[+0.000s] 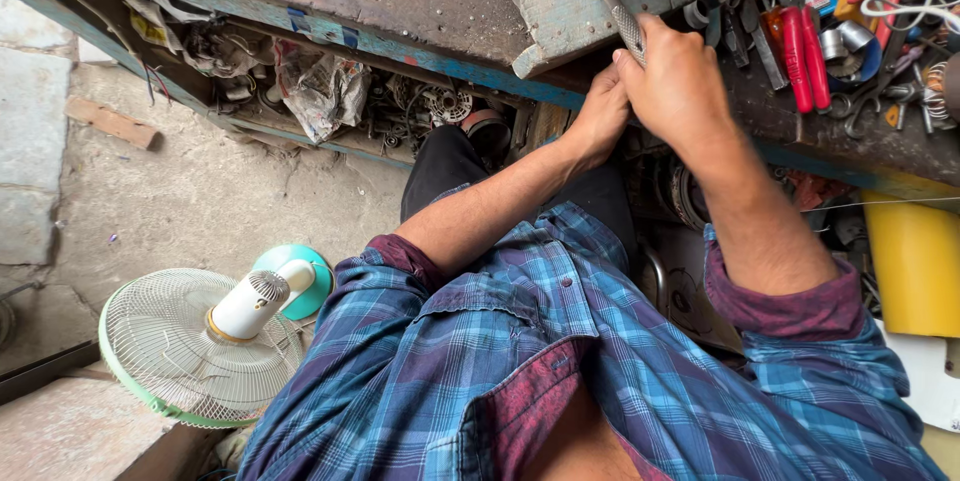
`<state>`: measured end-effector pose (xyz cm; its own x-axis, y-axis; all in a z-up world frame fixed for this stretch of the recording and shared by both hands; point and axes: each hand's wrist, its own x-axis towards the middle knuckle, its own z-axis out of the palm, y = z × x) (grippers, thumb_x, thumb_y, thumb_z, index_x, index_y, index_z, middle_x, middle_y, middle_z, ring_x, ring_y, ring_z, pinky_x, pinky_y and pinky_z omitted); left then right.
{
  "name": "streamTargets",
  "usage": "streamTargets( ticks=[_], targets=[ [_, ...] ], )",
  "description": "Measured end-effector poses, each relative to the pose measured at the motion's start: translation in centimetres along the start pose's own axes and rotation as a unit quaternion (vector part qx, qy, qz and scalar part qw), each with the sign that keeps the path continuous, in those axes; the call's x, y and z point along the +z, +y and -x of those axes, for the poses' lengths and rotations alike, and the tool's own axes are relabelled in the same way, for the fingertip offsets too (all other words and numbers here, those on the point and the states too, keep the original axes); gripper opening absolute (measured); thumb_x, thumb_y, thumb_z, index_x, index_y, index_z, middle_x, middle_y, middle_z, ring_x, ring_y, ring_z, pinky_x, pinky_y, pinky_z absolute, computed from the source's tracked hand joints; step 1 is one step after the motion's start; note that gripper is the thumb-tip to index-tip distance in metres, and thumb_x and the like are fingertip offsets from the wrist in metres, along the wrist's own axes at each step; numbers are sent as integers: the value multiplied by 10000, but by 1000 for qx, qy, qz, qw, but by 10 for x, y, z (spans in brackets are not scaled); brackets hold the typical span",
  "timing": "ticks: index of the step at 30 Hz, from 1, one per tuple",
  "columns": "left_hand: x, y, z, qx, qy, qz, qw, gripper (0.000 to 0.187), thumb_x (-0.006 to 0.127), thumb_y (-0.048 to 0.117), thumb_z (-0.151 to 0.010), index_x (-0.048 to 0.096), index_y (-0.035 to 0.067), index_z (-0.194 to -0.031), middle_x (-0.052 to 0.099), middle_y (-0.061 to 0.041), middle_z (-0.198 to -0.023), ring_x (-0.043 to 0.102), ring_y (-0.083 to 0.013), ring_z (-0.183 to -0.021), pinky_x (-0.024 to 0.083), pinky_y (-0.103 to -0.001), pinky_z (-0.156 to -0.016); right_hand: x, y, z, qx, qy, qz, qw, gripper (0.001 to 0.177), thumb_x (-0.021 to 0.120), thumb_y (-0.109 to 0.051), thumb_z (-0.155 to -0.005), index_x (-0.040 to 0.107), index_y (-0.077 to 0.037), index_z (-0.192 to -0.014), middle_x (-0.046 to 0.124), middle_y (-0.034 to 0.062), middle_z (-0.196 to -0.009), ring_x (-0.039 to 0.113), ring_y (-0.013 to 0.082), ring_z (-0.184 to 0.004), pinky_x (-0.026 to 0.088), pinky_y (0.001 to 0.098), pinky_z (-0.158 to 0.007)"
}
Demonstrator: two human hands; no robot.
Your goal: The person uses pliers to grip and adjust a metal component on a workbench. They repeatedly reposition the pliers and apply pressure to the part, occasionally switching grip orientation. The person also briefly handles a red-handled tool before returning to the pliers.
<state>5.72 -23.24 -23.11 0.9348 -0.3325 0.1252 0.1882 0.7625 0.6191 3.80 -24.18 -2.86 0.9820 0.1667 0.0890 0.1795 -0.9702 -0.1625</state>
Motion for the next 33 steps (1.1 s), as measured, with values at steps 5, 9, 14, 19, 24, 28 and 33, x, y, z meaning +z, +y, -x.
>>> streamTargets(
  ticks=[5,9,14,19,24,28,33],
  targets=[
    [7,24,1,-61,4,12,998,463,399,433,-1128,588,16,-1199,697,-90,-955,680,-185,-823,594,-339,-712,-35,-2,-9,87,-140,-131,978,278,633,-168,-1027,650,89,-1130,668,231,-780,684,392,-693,538,492,-606],
    [12,48,11,-67,29,-58,996,452,432,437,-1069,566,20,-1178,666,-66,-972,695,-168,-820,640,-349,-674,-36,-7,-7,160,-170,-299,925,242,556,-93,-964,578,65,-1145,681,133,-816,737,283,-658,627,388,-528],
    [18,60,19,-91,68,-87,990,477,509,426,-1063,585,-42,-1115,671,-124,-929,681,-177,-757,660,-359,-656,-32,-3,-6,127,-157,-316,927,242,570,-75,-970,570,86,-1151,677,153,-928,746,250,-777,657,378,-606],
    [22,58,14,-100,80,-20,992,453,511,424,-1040,549,-26,-1072,677,-119,-948,741,-202,-742,630,-336,-640,-32,3,-8,120,-153,-223,955,252,602,-118,-991,600,101,-1116,683,173,-925,735,285,-817,640,400,-619],
    [21,48,8,-83,63,7,995,412,488,404,-1041,581,13,-1131,690,-86,-899,713,-172,-717,614,-315,-653,-24,1,-9,50,-91,-13,995,373,702,-253,-1008,647,87,-1153,698,318,-949,706,455,-915,564,540,-811],
    [15,38,-2,-35,75,-7,997,367,481,323,-1092,631,-1,-1176,673,-48,-871,629,-123,-704,537,-297,-618,-3,-4,-7,-38,-1,-12,999,423,708,-257,-1010,630,88,-1242,690,350,-1000,667,522,-973,528,572,-869],
    [9,30,-15,-83,63,22,994,344,466,310,-1085,643,14,-1099,669,-59,-841,631,-151,-687,537,-311,-601,-1,-3,-11,14,-19,5,1000,440,719,-260,-1004,612,108,-1221,690,353,-977,680,513,-962,538,561,-866]
  ],
)
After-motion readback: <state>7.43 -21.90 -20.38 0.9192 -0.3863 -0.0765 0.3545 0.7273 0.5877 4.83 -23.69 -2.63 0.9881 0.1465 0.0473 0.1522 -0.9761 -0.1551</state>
